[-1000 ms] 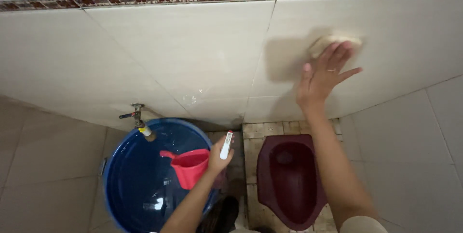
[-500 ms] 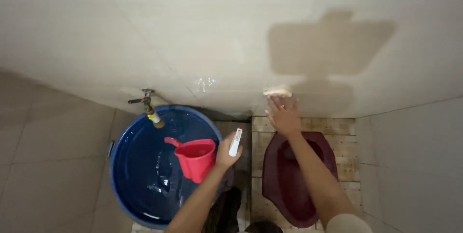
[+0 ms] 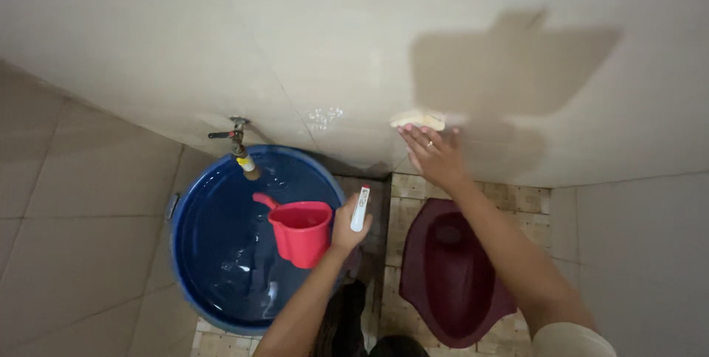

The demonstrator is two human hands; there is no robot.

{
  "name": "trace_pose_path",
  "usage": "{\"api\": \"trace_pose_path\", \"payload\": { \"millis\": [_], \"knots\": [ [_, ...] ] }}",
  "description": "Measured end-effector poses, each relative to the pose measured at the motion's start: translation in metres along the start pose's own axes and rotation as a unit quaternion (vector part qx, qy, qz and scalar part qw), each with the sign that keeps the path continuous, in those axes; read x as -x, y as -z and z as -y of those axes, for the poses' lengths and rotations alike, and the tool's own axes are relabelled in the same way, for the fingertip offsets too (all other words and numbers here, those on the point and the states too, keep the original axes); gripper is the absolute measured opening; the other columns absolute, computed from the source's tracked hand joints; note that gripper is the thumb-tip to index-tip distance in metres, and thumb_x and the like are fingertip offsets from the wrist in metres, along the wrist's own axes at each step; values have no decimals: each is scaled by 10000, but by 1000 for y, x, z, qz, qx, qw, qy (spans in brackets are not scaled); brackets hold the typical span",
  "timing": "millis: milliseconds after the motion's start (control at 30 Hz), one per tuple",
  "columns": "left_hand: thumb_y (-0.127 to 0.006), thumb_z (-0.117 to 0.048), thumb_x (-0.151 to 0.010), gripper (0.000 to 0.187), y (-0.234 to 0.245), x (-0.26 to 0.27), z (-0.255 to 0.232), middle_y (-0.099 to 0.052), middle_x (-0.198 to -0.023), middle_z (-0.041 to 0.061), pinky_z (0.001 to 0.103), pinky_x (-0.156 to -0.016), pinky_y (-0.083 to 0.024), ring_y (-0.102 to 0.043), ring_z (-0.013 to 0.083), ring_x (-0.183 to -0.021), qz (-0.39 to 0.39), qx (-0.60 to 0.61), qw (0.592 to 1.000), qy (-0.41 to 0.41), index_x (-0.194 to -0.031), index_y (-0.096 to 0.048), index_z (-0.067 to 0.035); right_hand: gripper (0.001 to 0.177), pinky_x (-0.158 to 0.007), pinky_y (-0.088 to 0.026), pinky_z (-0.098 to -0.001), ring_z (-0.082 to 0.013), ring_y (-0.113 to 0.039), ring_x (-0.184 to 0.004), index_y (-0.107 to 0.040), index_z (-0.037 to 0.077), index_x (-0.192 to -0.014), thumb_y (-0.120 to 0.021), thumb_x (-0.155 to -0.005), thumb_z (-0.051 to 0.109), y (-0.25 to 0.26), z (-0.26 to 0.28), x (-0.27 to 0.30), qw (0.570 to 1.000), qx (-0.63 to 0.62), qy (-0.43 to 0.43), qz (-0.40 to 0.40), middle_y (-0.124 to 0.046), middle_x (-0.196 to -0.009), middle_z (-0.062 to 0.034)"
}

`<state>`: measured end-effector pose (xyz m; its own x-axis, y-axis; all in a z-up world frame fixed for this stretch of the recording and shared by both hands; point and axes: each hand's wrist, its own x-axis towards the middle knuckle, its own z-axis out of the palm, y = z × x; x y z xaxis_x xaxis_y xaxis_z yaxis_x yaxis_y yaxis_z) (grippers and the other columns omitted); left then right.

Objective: Clean bathroom wall tiles and shower fixtures with a sponge and spray bottle.

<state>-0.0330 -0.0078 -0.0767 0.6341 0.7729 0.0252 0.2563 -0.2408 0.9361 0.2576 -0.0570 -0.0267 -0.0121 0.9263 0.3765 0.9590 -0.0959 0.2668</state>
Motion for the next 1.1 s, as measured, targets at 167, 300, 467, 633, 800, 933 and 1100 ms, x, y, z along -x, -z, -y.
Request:
{"api": "trace_pose_path", "payload": {
  "millis": [167,300,467,633,800,933,1100],
  "knots": [
    [-681,-11,-746,363,11,2,-21,-689,-926,165,376,-776,-560,-684,326,-817,-17,31,999,-27,-1108,-653,-30,669,-1197,-131,-676,-147,-330,-1476,-374,291,-1616,-611,-991,328,-10,18,13,999,-26,-4,45,-428,-1625,101],
    [-684,5,-740,375,21,1,-30,-633,-821,121,349,-708,-535,-605,235,-687,-20,43,999,-19,-1110,-645,-50,731,-1210,-167,-621,-95,-345,-1442,-305,290,-1621,-605,-955,268,-40,29,36,984,-54,14,168,-379,-1614,107],
    [-672,25,-757,357,22,2,-20,-577,-764,73,327,-647,-493,-560,186,-658,-32,62,997,-21,-1102,-647,-62,788,-1256,-136,-552,-73,-300,-1476,-221,280,-1628,-598,-937,232,-98,37,78,968,-20,38,247,-284,-1653,139],
    [-650,23,-766,351,22,2,-21,-504,-668,28,297,-595,-467,-512,138,-600,-20,79,996,21,-1102,-656,-78,815,-1253,-89,-514,-62,-232,-1497,-142,283,-1643,-551,-947,178,-114,32,91,947,103,90,292,-184,-1688,167],
    [-673,-3,-754,358,26,4,-21,-493,-660,43,312,-606,-475,-507,144,-592,-34,55,998,-5,-1104,-661,-78,793,-1250,-44,-471,-84,-139,-1537,-100,256,-1663,-495,-984,153,-143,23,113,922,153,140,326,-40,-1713,140],
    [-650,-18,-764,342,29,3,-18,-525,-670,73,335,-607,-489,-530,190,-591,-32,68,997,31,-1101,-667,-72,756,-1264,-66,-427,-91,-145,-1540,-107,244,-1667,-465,-1004,174,-177,38,115,930,163,146,296,-54,-1725,132],
    [-675,-27,-762,327,19,2,-12,-623,-791,125,359,-663,-529,-611,257,-664,-28,46,998,-17,-1087,-651,-53,702,-1280,-47,-386,-70,-121,-1555,-198,195,-1658,-439,-999,223,-212,73,77,929,198,215,228,-123,-1734,89]
  ]
}}
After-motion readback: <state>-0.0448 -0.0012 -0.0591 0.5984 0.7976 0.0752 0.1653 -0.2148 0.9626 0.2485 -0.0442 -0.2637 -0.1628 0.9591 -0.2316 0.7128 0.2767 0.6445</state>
